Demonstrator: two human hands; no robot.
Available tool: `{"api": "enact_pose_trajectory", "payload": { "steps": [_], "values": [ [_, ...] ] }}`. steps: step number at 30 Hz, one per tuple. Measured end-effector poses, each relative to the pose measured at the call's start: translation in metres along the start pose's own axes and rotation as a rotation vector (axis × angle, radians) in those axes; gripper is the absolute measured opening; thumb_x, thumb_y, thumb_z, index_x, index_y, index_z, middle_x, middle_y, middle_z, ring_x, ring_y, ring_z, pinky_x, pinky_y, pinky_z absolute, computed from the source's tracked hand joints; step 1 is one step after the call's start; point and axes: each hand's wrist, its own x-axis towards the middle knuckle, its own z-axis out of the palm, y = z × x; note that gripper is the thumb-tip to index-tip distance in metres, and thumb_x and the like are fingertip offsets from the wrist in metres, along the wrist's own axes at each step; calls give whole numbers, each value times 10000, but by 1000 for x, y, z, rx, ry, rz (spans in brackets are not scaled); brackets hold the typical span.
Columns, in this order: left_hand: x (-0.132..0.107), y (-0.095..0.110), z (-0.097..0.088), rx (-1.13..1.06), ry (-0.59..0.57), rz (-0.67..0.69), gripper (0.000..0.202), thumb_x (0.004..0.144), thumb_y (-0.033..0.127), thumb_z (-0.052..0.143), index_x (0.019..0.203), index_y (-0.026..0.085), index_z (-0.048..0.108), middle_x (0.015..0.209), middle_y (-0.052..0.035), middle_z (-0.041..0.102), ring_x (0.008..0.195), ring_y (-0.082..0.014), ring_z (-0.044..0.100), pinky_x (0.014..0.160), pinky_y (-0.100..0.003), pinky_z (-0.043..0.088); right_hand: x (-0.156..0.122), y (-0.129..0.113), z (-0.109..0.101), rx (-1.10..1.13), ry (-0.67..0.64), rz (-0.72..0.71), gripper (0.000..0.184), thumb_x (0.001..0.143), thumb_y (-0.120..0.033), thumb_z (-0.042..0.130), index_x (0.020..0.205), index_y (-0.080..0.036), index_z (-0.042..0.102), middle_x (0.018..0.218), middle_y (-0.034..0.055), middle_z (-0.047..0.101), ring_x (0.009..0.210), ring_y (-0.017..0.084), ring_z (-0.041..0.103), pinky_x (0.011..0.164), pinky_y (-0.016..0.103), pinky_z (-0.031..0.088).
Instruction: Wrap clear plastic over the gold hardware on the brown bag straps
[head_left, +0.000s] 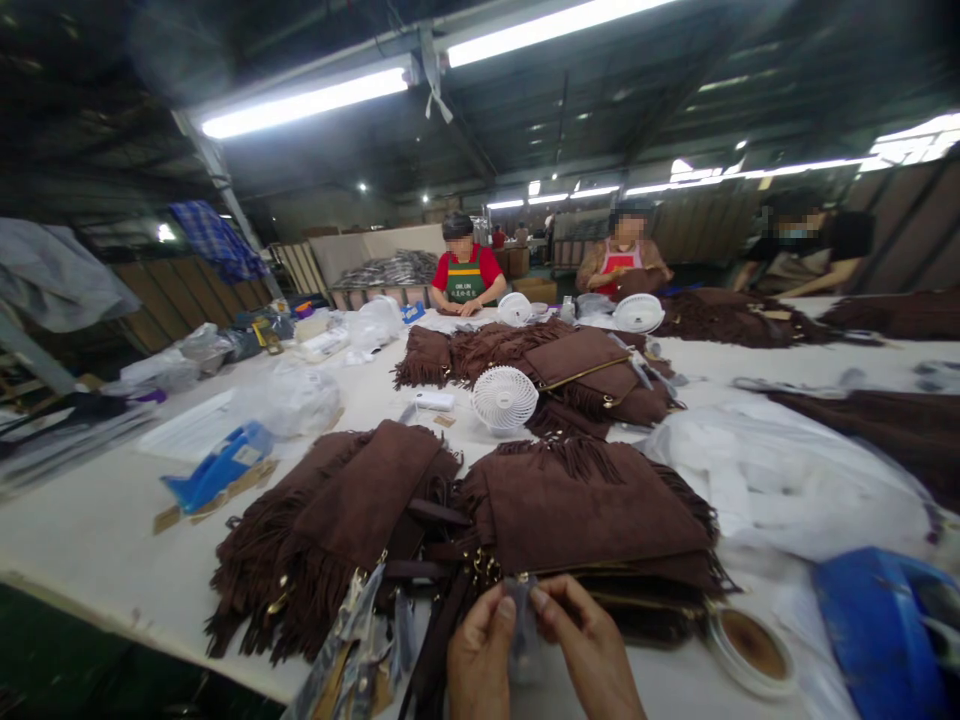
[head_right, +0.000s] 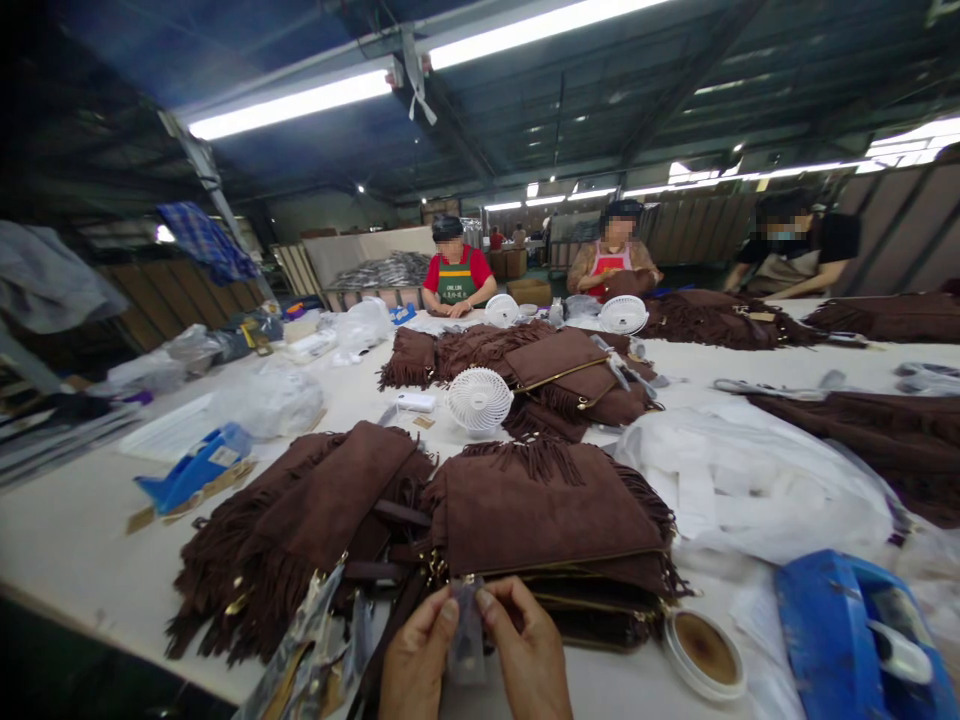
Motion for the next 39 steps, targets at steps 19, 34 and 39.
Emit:
{"api": "enact_pose_trajectory", "payload": {
  "steps": [19,34,39],
  "values": [
    [-1,20,32,441,51,144,240,818,350,495,719,152,587,665,-38,611,655,-178,539,614,-276,399,-2,-3,-3,95,-29,-15,355,755,-541,636,754,-186,621,675,4,588,593,137,484,545,247,393],
    [15,-1,29,432,34,171,223,818,340,516,799,138,611,745,-71,657,713,-195,582,643,-279,422,0,17,0,63,63,-11,357,754,-533,602,721,-179,572,600,-24,540,555,131,470,530,237,375],
    [4,7,28,145,-26,68,326,771,427,620,828,106,613,793,-111,686,750,-206,616,704,-298,462,-2,15,-2,42,119,-11,317,768,-495,596,740,-180,577,603,-23,548,561,132,471,536,234,371]
  ]
}}
